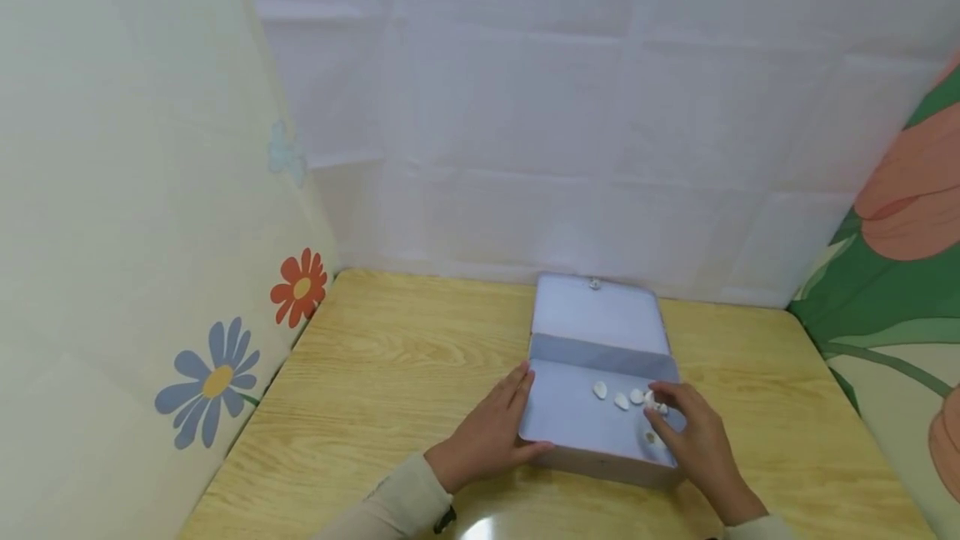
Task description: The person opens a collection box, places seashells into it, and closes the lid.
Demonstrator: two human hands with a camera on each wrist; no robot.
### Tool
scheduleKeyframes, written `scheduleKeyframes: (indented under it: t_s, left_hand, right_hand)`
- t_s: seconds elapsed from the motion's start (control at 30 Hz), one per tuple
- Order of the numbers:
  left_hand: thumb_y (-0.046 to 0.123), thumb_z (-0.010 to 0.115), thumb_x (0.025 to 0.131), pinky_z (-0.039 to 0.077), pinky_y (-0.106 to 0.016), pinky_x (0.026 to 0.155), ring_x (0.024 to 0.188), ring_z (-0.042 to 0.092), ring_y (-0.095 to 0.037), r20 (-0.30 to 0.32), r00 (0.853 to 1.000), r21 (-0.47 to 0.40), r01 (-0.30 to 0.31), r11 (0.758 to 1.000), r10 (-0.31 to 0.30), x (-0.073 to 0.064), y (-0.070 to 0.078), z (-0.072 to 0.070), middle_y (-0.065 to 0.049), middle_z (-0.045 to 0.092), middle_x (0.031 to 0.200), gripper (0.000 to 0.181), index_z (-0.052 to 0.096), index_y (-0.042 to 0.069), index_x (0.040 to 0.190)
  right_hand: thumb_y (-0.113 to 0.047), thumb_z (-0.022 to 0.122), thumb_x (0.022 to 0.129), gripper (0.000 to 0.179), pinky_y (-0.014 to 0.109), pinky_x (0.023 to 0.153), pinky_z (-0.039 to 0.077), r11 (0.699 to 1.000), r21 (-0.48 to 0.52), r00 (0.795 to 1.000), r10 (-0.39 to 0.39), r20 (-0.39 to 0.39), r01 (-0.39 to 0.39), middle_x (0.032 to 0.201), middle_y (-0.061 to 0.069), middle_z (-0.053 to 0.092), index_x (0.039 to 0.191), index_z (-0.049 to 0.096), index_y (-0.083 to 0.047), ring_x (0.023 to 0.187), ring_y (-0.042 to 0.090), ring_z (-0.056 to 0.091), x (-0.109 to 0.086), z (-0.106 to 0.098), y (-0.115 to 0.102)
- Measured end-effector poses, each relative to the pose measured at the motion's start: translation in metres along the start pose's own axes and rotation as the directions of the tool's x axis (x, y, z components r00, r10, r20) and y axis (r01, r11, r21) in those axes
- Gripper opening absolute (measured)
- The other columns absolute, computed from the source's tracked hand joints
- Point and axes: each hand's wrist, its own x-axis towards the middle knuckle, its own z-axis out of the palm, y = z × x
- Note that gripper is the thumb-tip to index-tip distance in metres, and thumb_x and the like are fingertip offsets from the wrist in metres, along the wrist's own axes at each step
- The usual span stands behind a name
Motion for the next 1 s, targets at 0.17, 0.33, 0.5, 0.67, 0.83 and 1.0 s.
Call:
scheduleKeyframes:
  t_s: [0.17, 0.33, 0.5, 0.67, 0.83, 1.0]
  left_hand:
    - [0.070, 0.045, 0.090, 0.024, -0.039, 0.116, 0.146, 0.019, -0.031, 0.000, 1.000, -0.001, 0.000, 1.000, 0.000, -0.0002, 0.0004, -0.0003, -0.022, 0.013, 0.159, 0.102, 0.019, -0.007, 0.152]
    - [0.070, 0.045, 0.090, 0.024, -0.040, 0.116, 0.146, 0.018, -0.031, 0.000, 1.000, -0.004, -0.002, 1.000, 0.002, -0.0007, 0.0003, 0.0009, -0.022, 0.013, 0.159, 0.102, 0.020, -0.007, 0.151]
    - [0.069, 0.046, 0.090, 0.026, -0.040, 0.115, 0.145, 0.020, -0.031, -0.016, 1.000, -0.006, -0.009, 1.000, 0.008, -0.0007, 0.0005, 0.0007, -0.023, 0.015, 0.159, 0.101, 0.021, -0.008, 0.151]
    - [0.066, 0.051, 0.090, 0.028, -0.042, 0.114, 0.144, 0.024, -0.034, -0.055, 0.998, -0.007, -0.031, 0.999, 0.031, -0.0005, 0.0008, -0.0010, -0.025, 0.019, 0.157, 0.100, 0.024, -0.010, 0.149]
    - [0.067, 0.050, 0.090, 0.027, -0.042, 0.115, 0.144, 0.023, -0.033, -0.037, 0.999, -0.008, -0.026, 1.000, 0.025, -0.0007, 0.0017, -0.0022, -0.025, 0.018, 0.157, 0.100, 0.024, -0.009, 0.149]
    - [0.067, 0.049, 0.090, 0.026, -0.040, 0.115, 0.145, 0.021, -0.032, -0.013, 1.000, -0.009, -0.013, 1.000, 0.013, -0.0012, 0.0026, -0.0027, -0.023, 0.016, 0.158, 0.101, 0.022, -0.008, 0.151]
  right_hand:
    - [-0.004, 0.083, 0.076, 0.040, 0.031, 0.083, 0.053, 0.999, -0.035, 0.999, 0.031, 0.023, -0.030, 0.102, 0.001, 0.067, 0.112, 0.066, -0.009, 0.093, 0.020, 0.067, 0.0000, -0.0004, -0.0021]
    - [-0.008, 0.083, 0.077, 0.039, 0.038, 0.083, 0.054, 0.998, -0.056, 0.999, 0.038, 0.036, -0.036, 0.104, 0.001, 0.066, 0.112, 0.065, -0.010, 0.094, 0.019, 0.066, -0.0004, -0.0002, -0.0029]
    - [-0.008, 0.084, 0.076, 0.040, 0.034, 0.082, 0.054, 0.998, -0.058, 0.999, 0.017, 0.029, -0.016, 0.105, 0.000, 0.066, 0.112, 0.066, -0.011, 0.094, 0.018, 0.066, -0.0002, -0.0004, -0.0019]
    - [-0.005, 0.084, 0.075, 0.041, 0.031, 0.081, 0.053, 0.999, -0.042, 1.000, -0.008, 0.014, 0.009, 0.102, 0.000, 0.066, 0.112, 0.066, -0.010, 0.093, 0.018, 0.066, 0.0001, -0.0009, -0.0015]
    - [-0.007, 0.084, 0.075, 0.042, 0.028, 0.082, 0.052, 0.999, -0.052, 1.000, -0.006, 0.022, 0.007, 0.103, 0.000, 0.066, 0.112, 0.066, -0.011, 0.093, 0.017, 0.065, -0.0001, -0.0014, -0.0010]
    - [-0.008, 0.084, 0.075, 0.041, 0.020, 0.083, 0.050, 0.999, -0.042, 1.000, -0.018, 0.023, 0.019, 0.105, -0.001, 0.065, 0.112, 0.066, -0.011, 0.093, 0.016, 0.064, -0.0014, -0.0012, 0.0007]
